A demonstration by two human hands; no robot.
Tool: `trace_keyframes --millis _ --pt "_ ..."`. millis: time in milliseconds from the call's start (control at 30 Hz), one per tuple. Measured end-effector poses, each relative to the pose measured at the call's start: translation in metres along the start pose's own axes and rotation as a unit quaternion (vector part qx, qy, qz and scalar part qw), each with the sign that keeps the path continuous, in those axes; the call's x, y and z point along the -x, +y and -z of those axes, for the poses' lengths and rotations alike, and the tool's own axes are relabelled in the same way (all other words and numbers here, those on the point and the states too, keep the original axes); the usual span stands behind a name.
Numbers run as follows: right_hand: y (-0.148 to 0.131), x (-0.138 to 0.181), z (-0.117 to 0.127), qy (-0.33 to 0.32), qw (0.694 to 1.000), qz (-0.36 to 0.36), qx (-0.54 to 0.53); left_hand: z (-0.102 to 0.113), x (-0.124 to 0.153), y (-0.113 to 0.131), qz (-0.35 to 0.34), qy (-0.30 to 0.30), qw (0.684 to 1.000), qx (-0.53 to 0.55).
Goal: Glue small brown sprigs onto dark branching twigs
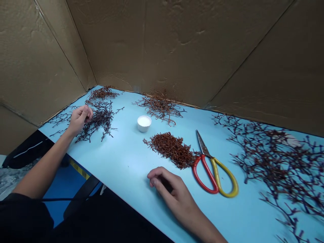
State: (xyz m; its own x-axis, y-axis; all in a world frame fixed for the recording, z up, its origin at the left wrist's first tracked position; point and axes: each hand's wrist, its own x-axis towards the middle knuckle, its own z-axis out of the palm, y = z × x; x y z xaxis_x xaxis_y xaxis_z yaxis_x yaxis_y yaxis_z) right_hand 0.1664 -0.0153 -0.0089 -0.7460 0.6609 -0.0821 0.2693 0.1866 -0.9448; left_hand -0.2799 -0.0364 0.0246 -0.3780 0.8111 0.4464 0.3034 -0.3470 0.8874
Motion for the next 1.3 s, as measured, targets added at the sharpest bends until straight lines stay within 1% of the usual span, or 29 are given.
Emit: trace_keyframes --millis 100,267,467,533,667,767,900,1000,1133,1300 --pt "0.000 -0.001 0.000 0.000 1.000 0.011 0.008 -0.001 0.003 0.002 0.009 -0.005 1.000 0.008" --pt "-0.003 -0.002 -0.001 0.006 1.000 0.016 0.019 0.003 0.006 0.000 -0.011 0.022 1.000 0.012" --pt "-0.003 -0.002 -0.001 -0.009 0.999 0.008 0.031 0.002 0.005 0.005 0.018 -0.020 1.000 0.009" --pt "-0.004 -0.002 -0.001 -0.009 0.999 0.006 0.032 0.001 0.005 0.007 0.029 -0.025 0.999 0.010" --pt "-0.006 -0.003 -0.001 -0.010 0.999 0.000 0.030 -0.001 0.007 0.009 0.034 -0.011 0.999 -0.001" --pt "-0.005 -0.003 -0.001 -0.006 1.000 -0.002 0.031 -0.002 0.010 0.008 0.031 0.016 0.999 0.003" --pt "-0.002 -0.003 0.000 0.001 0.999 -0.007 0.038 -0.004 0.015 0.009 0.018 0.058 0.998 0.032" --pt "-0.001 -0.003 0.001 0.002 0.999 -0.005 0.041 -0.007 0.018 0.014 0.007 0.072 0.996 0.062" --pt "0.003 -0.005 0.001 0.007 0.999 -0.006 0.046 -0.012 0.022 0.024 0.014 0.050 0.992 0.116" --pt "0.019 -0.006 0.001 0.017 0.999 0.003 0.052 -0.023 0.031 0.041 0.031 0.016 0.982 0.187"
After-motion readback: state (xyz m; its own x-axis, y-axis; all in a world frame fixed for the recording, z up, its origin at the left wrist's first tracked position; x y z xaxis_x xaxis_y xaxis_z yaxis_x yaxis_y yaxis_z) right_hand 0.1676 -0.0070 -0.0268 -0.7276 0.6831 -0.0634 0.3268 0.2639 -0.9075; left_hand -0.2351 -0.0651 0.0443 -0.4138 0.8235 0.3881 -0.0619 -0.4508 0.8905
